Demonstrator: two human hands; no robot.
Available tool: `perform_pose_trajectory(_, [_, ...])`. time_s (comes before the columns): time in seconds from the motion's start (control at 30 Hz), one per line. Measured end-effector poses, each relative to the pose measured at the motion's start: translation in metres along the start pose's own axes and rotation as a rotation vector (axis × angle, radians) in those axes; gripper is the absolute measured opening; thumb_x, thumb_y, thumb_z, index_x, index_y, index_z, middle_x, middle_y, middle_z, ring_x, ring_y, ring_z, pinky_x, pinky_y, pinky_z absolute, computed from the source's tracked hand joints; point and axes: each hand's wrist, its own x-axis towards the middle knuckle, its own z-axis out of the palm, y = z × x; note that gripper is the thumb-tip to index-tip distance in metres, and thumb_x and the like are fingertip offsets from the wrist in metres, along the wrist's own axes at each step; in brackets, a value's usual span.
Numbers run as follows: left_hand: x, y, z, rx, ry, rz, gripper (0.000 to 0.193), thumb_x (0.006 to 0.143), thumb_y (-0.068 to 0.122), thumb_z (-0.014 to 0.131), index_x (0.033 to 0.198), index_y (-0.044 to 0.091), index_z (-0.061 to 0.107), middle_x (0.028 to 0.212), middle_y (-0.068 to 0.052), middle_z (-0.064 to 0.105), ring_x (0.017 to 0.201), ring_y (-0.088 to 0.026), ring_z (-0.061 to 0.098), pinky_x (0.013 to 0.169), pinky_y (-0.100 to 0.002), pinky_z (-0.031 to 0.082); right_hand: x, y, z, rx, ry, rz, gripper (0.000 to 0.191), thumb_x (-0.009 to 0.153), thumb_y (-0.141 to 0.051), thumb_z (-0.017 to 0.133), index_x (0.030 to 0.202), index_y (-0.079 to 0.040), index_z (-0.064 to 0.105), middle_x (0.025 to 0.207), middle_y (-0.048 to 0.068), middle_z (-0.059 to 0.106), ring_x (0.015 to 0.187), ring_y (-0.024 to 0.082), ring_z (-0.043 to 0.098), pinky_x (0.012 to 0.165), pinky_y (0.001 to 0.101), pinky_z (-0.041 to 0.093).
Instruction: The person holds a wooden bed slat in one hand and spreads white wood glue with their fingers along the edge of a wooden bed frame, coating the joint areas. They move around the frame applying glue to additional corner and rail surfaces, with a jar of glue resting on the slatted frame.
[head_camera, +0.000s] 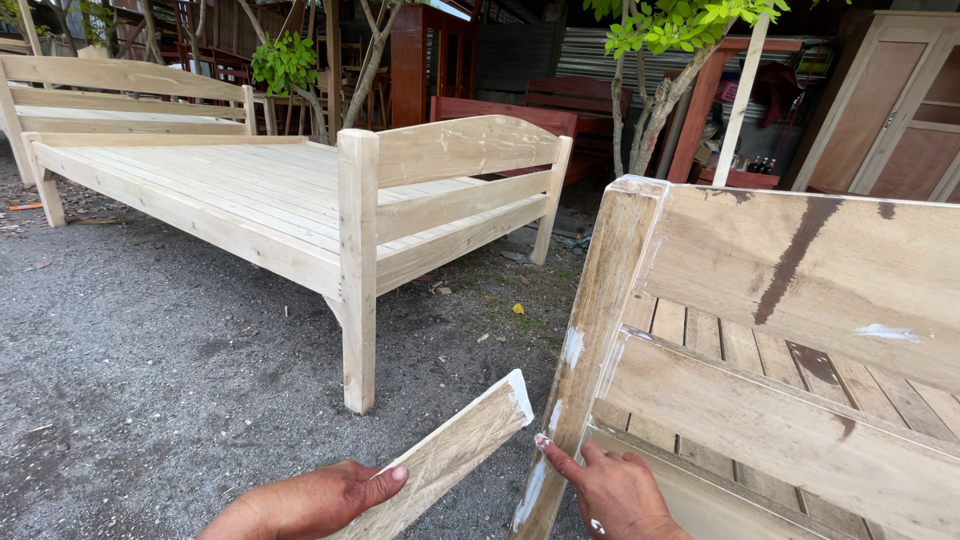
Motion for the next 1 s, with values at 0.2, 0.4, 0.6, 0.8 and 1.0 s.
perform_pose_trajectory(0.2, [0.003,-0.004,-0.002,-0.127,-0.006,0.004,0.071,0.095,0.063,0.049,0.123,0.003,0.075,0.103,-0.011,0.080,0.101,-0.016,0.071,0.092,-0.032,0.057,0.000,0.000,-0.041,-0.058,0.048,0.123,0.077,0.089,-0.017,0.063,0.154,-0.043,0.033,0.102,0.006,0.057,0.090,0.022,0.069,0.081,0.0416,0.054])
perform_pose_trajectory(0.4, [0.007,0.002,-0.010,-0.203,-0.010,-0.068,0.072,0.095,0.063,0.052,0.126,0.001,0.073,0.106,-0.011,0.080,0.104,-0.016,0.072,0.094,-0.031,0.056,-0.003,0.011,-0.083,-0.067,0.164,0.149,0.074,0.091,-0.019,0.061,0.156,-0.046,0.040,0.103,0.004,0.058,0.086,0.021,0.069,0.079,0.0413,0.054])
perform_pose_trajectory(0.6, [0.012,0.013,-0.015,-0.187,-0.025,-0.007,0.073,0.092,0.064,0.054,0.125,0.002,0.074,0.106,-0.012,0.080,0.103,-0.016,0.071,0.093,-0.032,0.057,-0.004,0.025,-0.116,-0.088,0.353,0.196,0.076,0.084,-0.018,0.064,0.152,-0.045,0.044,0.098,0.002,0.058,0.086,0.020,0.068,0.077,0.0410,0.054])
perform_pose_trajectory(0.8, [0.023,0.019,-0.019,-0.160,-0.073,0.057,0.074,0.094,0.064,0.050,0.126,0.002,0.074,0.106,-0.011,0.081,0.105,-0.017,0.072,0.095,-0.032,0.056,0.009,0.018,-0.107,-0.271,0.046,0.256,0.086,0.092,-0.010,0.056,0.166,-0.015,0.013,0.092,0.008,0.061,0.078,0.021,0.069,0.072,0.0386,0.056])
perform_pose_trajectory(1.0, [0.022,0.018,-0.024,0.038,-0.002,0.080,0.078,0.094,0.068,0.043,0.125,0.004,0.075,0.109,-0.011,0.079,0.107,-0.019,0.072,0.098,-0.033,0.055,0.014,0.003,-0.057,-0.280,0.121,0.174,0.078,0.093,-0.014,0.057,0.162,-0.004,0.020,0.092,0.009,0.065,0.076,0.024,0.071,0.068,0.0411,0.057])
